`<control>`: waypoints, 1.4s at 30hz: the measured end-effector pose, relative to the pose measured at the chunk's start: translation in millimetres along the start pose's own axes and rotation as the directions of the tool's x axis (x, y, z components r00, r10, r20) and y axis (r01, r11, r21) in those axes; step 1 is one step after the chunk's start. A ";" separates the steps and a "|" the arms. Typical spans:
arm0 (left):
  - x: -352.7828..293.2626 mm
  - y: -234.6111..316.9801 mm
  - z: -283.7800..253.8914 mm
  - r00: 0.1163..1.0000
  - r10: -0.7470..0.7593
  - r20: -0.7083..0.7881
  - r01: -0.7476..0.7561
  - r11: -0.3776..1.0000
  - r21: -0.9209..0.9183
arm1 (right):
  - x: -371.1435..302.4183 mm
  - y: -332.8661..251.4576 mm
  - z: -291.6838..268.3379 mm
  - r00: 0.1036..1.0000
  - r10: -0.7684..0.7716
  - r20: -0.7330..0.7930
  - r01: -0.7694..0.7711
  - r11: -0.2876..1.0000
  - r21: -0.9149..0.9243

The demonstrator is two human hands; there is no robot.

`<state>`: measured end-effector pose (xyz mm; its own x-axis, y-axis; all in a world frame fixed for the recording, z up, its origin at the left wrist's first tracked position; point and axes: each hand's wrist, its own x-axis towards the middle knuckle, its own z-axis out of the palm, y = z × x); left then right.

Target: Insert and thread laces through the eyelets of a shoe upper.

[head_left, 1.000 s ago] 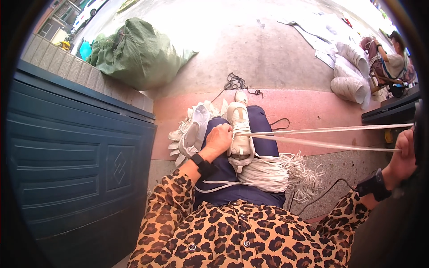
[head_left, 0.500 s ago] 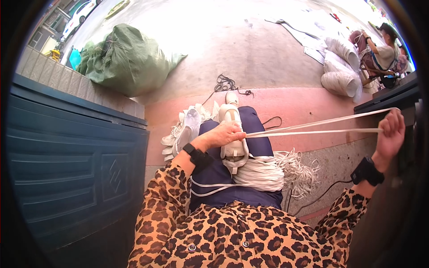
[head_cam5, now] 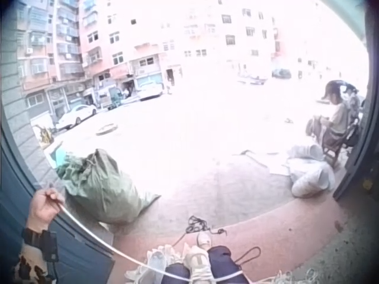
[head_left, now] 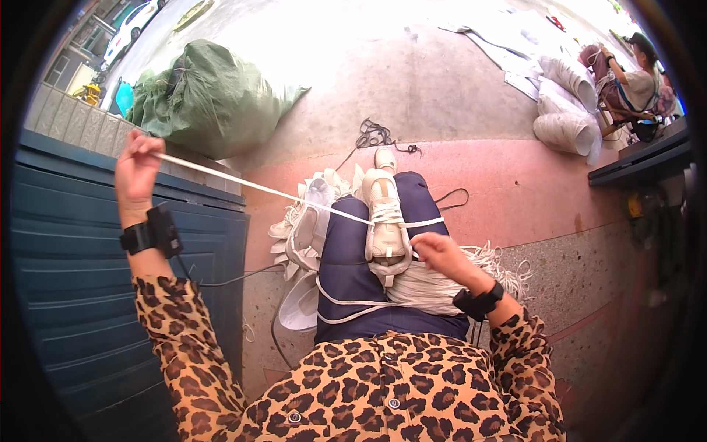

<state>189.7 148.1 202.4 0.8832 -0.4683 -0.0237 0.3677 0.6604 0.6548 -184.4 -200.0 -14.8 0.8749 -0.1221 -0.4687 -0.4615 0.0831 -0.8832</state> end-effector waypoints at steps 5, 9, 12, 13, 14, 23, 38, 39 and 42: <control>-24.4 -49.3 -23.7 0.928 0.119 -0.354 0.115 0.811 0.574 | 5.2 -2.9 34.8 0.946 -0.325 0.020 0.237 0.646 -0.726; -48.9 -185.8 -24.8 0.881 -0.148 -0.450 0.471 0.364 0.803 | 18.6 1.1 43.4 0.819 -0.548 0.169 0.397 0.327 -0.858; -71.3 -269.0 -28.0 0.926 -0.351 -0.137 0.233 0.248 0.940 | 27.9 7.9 43.9 0.842 -0.504 0.192 0.381 0.303 -0.873; -75.9 -290.9 -22.1 0.897 -0.437 -0.068 0.190 0.241 0.952 | 27.0 6.5 41.5 0.824 -0.524 0.216 0.405 0.277 -0.871; -80.4 -303.8 -8.3 0.898 -0.438 -0.025 0.123 0.198 0.972 | 24.6 6.1 38.7 0.806 -0.541 0.238 0.426 0.252 -0.869; -103.0 -346.2 17.5 0.915 -0.398 0.067 -0.153 -0.187 0.970 | 14.6 -4.9 43.8 0.745 -0.580 0.331 0.477 0.116 -0.871; -78.6 -356.8 2.3 0.751 -0.659 -0.043 0.115 0.067 0.991 | 13.7 -2.5 42.6 0.756 -0.574 0.315 0.472 0.144 -0.870; -81.4 -357.4 -0.6 0.777 -0.629 -0.024 0.107 0.095 0.990 | 13.6 -1.9 42.1 0.757 -0.577 0.307 0.471 0.156 -0.868; -93.0 -357.3 3.4 0.870 -0.474 0.135 -0.167 -0.026 0.986 | 14.9 -1.3 40.1 0.747 -0.588 0.312 0.482 0.155 -0.862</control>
<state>-24.8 -46.3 -26.8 0.5555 -0.7993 -0.2290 -0.4436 -0.5178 0.7315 -165.0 -162.3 -20.0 0.9702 0.1683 0.1744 0.2237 -0.8987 -0.3772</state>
